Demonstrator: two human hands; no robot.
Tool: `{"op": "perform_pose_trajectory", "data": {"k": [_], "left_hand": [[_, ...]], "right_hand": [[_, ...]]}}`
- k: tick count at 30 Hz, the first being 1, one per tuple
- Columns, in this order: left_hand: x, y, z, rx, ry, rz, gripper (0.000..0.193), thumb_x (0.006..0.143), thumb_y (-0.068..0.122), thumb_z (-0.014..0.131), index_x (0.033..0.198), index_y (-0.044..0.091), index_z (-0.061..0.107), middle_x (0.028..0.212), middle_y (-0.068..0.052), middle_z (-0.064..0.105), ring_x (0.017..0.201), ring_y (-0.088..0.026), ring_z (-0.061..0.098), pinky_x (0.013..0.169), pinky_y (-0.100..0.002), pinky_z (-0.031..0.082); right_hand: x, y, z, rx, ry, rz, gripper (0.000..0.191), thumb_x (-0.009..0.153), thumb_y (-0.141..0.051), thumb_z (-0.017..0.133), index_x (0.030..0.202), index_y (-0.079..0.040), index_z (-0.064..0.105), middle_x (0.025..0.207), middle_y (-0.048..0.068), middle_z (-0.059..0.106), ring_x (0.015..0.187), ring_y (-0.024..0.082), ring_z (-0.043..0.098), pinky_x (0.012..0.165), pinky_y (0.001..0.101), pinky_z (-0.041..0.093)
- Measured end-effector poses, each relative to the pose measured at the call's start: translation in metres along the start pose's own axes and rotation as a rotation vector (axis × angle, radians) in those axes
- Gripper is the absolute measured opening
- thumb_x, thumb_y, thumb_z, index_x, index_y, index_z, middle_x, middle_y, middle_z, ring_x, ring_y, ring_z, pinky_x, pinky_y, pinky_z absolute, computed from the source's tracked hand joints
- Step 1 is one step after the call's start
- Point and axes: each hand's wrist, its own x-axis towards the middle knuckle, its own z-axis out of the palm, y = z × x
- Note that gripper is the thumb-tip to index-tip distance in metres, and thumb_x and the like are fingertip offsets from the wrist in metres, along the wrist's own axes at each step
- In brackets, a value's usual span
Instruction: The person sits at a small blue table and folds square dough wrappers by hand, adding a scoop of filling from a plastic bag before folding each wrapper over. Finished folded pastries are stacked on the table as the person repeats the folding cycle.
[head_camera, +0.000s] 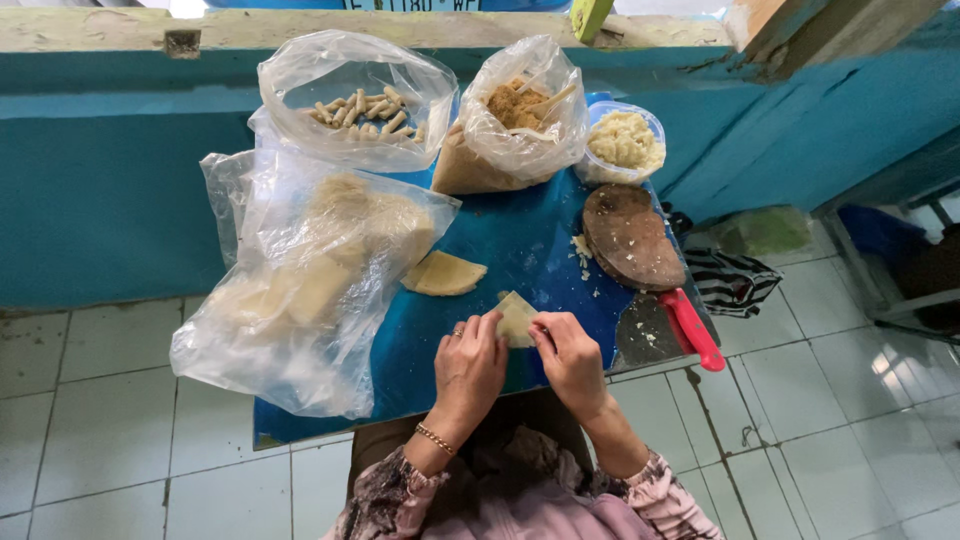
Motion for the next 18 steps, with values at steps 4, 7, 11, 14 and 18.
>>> {"op": "perform_pose_trajectory", "data": {"k": [4,7,11,14,18], "left_hand": [[-0.002,-0.002,-0.001,0.055,-0.022,0.019,0.014,0.085,0.011,0.069,0.098,0.011,0.064,0.088,-0.008,0.061,0.085,-0.028,0.064,0.071,-0.041,0.05],[-0.001,-0.002,-0.003,0.073,-0.024,0.035,0.008,0.085,0.011,0.069,0.089,0.012,0.064,0.086,-0.007,0.059,0.082,-0.027,0.063,0.069,-0.04,0.049],[-0.001,-0.004,-0.01,0.071,-0.034,0.023,0.006,0.083,0.012,0.072,0.086,0.013,0.066,0.084,-0.008,0.057,0.08,-0.027,0.062,0.066,-0.04,0.049],[-0.003,-0.006,-0.018,-0.039,-0.001,0.006,0.011,0.083,0.012,0.073,0.094,0.015,0.071,0.086,-0.008,0.059,0.081,-0.028,0.063,0.066,-0.04,0.051],[-0.007,-0.016,-0.03,-0.262,-0.004,-0.1,0.018,0.088,0.008,0.072,0.106,0.013,0.074,0.095,-0.01,0.064,0.081,-0.031,0.067,0.067,-0.04,0.054]], "right_hand": [[0.002,0.001,-0.001,-0.099,-0.077,0.044,0.012,0.088,-0.005,0.074,0.1,-0.005,0.072,0.096,0.011,0.067,0.077,0.029,0.069,0.065,0.0349,0.056],[0.001,-0.001,-0.001,-0.088,-0.097,0.037,0.011,0.091,-0.005,0.073,0.102,-0.005,0.072,0.096,0.01,0.065,0.078,0.028,0.069,0.066,0.0343,0.056],[0.003,-0.009,-0.005,-0.168,-0.119,0.063,0.01,0.09,-0.009,0.073,0.1,-0.007,0.073,0.097,0.009,0.066,0.076,0.028,0.069,0.065,0.0363,0.055],[0.014,-0.016,-0.008,-0.248,-0.099,0.048,0.01,0.089,-0.012,0.073,0.099,-0.008,0.075,0.098,0.009,0.068,0.077,0.029,0.069,0.065,0.0374,0.055],[0.045,-0.023,0.005,-0.184,-0.104,-0.101,0.01,0.09,-0.013,0.073,0.099,-0.011,0.076,0.097,0.005,0.07,0.087,0.027,0.07,0.073,0.0367,0.056]]}}
